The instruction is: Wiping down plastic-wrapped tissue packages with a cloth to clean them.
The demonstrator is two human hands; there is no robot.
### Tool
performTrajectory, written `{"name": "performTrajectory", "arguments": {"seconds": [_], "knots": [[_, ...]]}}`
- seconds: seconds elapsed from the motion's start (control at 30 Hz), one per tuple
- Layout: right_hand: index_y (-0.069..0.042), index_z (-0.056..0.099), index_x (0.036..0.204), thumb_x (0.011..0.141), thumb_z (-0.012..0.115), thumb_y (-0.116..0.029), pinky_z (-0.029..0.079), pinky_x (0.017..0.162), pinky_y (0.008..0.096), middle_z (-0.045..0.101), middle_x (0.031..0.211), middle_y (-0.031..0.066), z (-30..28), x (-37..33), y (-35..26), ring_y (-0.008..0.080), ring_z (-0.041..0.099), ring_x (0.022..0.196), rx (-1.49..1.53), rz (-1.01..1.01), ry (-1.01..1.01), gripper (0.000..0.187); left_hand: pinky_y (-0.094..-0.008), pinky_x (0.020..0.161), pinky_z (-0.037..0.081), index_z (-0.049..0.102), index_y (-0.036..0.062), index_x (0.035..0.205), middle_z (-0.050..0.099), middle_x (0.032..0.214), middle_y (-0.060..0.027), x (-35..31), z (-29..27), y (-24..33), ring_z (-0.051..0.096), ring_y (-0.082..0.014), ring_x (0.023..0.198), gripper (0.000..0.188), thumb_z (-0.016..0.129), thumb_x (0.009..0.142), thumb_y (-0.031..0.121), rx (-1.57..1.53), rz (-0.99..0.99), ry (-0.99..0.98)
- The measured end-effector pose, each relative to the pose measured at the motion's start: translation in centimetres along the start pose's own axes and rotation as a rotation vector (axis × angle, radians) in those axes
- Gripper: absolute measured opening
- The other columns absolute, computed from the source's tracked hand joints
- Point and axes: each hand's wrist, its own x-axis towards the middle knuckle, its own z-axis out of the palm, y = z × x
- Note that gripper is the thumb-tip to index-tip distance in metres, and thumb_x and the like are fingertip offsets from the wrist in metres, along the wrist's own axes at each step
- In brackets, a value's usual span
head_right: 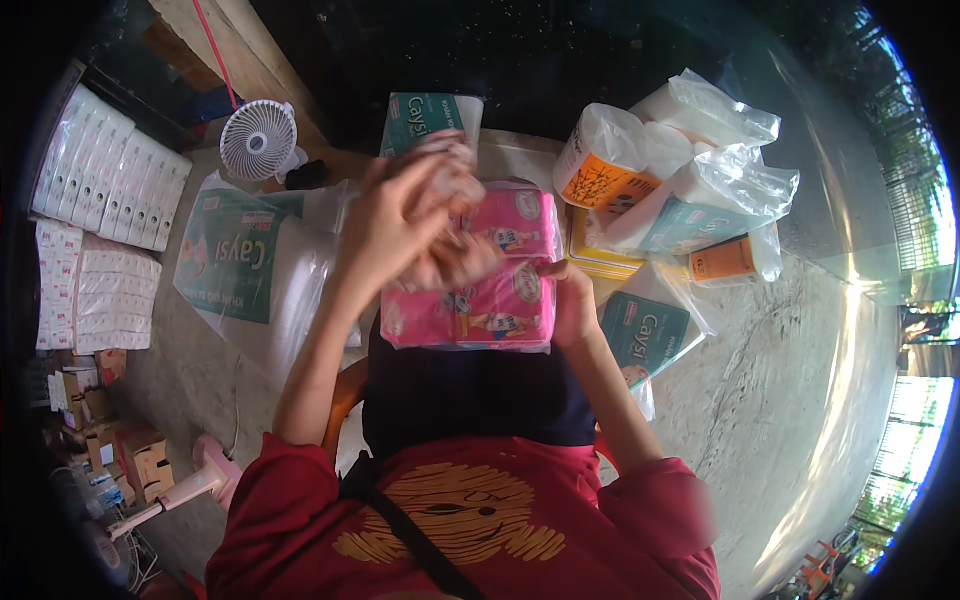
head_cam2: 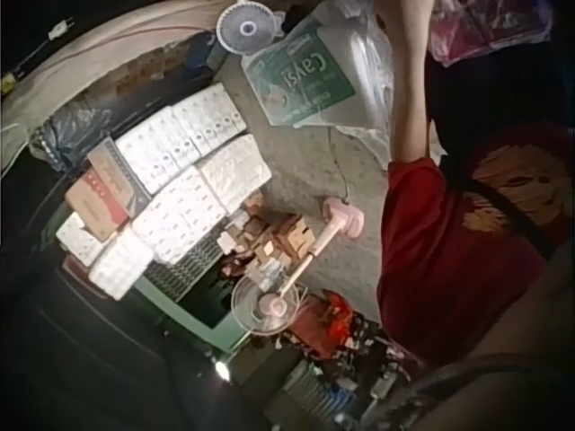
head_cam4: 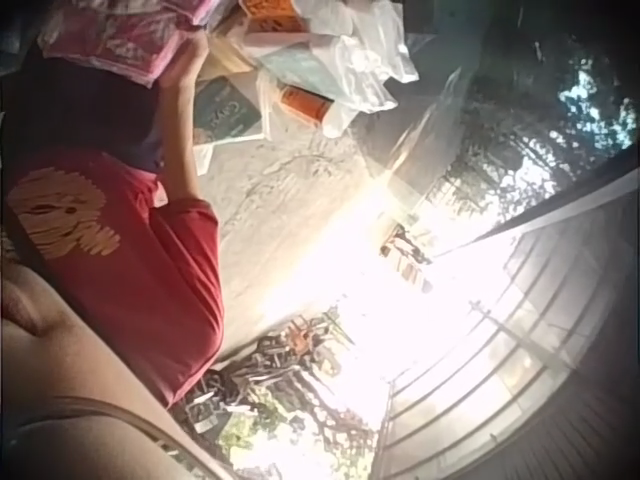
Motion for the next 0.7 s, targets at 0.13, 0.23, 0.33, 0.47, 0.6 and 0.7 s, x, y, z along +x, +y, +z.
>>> {"name": "performTrajectory", "arguments": {"seconds": [0.13, 0.23, 0.33, 0.47, 0.6, 0.7], "knots": [[-0.004, 0.050, 0.127, 0.093, 0.052, -0.033, 0.048, 0.098, 0.0393, 0.061, 0.115, 0.0128, -0.8, 1.0, 1.7, 0.0261, 0.058, 0.112, 0.116, -0.185, -0.184, 0.045, -0.0445, 0.092, 0.052, 0.067, 0.0204, 0.118, 0.047, 0.126, -0.0139, -3.4, 1.8, 5.8, 0.056, -0.0386, 0.113, 0.048, 0.074, 0.070, 0.015, -0.202, 0.381, -0.117], [-0.004, 0.049, 0.130, 0.093, 0.052, -0.030, 0.049, 0.097, 0.0414, 0.059, 0.121, 0.0130, -1.1, 0.9, 1.9, 0.0256, 0.061, 0.108, 0.291, -0.232, -0.220, 0.046, -0.0442, 0.088, 0.054, 0.068, 0.0215, 0.113, 0.048, 0.124, -0.0125, -3.4, 2.5, 6.0, 0.059, -0.0375, 0.109, 0.045, 0.072, 0.070, 0.011, -0.116, 0.441, -0.061], [-0.001, 0.055, 0.122, 0.077, 0.055, -0.010, 0.047, 0.096, 0.0401, 0.065, 0.111, 0.0123, -1.3, 0.9, 1.0, 0.0242, 0.062, 0.103, 0.189, -0.085, -0.092, 0.046, -0.0429, 0.084, 0.055, 0.068, 0.0198, 0.115, 0.052, 0.123, -0.0121, -1.4, 2.2, 3.0, 0.062, -0.0342, 0.106, 0.045, 0.071, 0.071, 0.012, -0.129, 0.242, 0.032], [0.000, 0.057, 0.119, 0.077, 0.055, -0.010, 0.047, 0.096, 0.0390, 0.066, 0.110, 0.0126, -0.9, 0.8, 0.6, 0.0250, 0.062, 0.103, 0.201, -0.055, -0.096, 0.043, -0.0444, 0.082, 0.055, 0.061, 0.0179, 0.125, 0.054, 0.119, -0.0144, 0.4, -0.2, -0.7, 0.064, -0.0361, 0.101, 0.054, 0.071, 0.072, 0.016, 0.095, 0.031, 0.159], [0.000, 0.056, 0.121, 0.079, 0.056, -0.011, 0.048, 0.097, 0.0401, 0.065, 0.114, 0.0133, -0.6, 0.5, 0.7, 0.0256, 0.062, 0.104, 0.161, -0.050, -0.070, 0.043, -0.0368, 0.090, 0.051, 0.060, 0.0101, 0.128, 0.062, 0.120, -0.0163, 0.6, -3.6, -0.2, 0.064, -0.0293, 0.109, 0.057, 0.067, 0.072, 0.011, -0.101, -0.068, -0.043], [-0.001, 0.054, 0.124, 0.082, 0.057, -0.014, 0.048, 0.098, 0.0417, 0.063, 0.119, 0.0136, -0.6, 0.3, 0.2, 0.0267, 0.062, 0.107, 0.130, -0.104, 0.030, 0.044, -0.0319, 0.099, 0.046, 0.056, -0.0017, 0.128, 0.065, 0.121, -0.0146, -0.3, -4.9, 1.6, 0.061, -0.0208, 0.114, 0.059, 0.060, 0.070, 0.004, -0.567, 0.018, -0.240]]}}
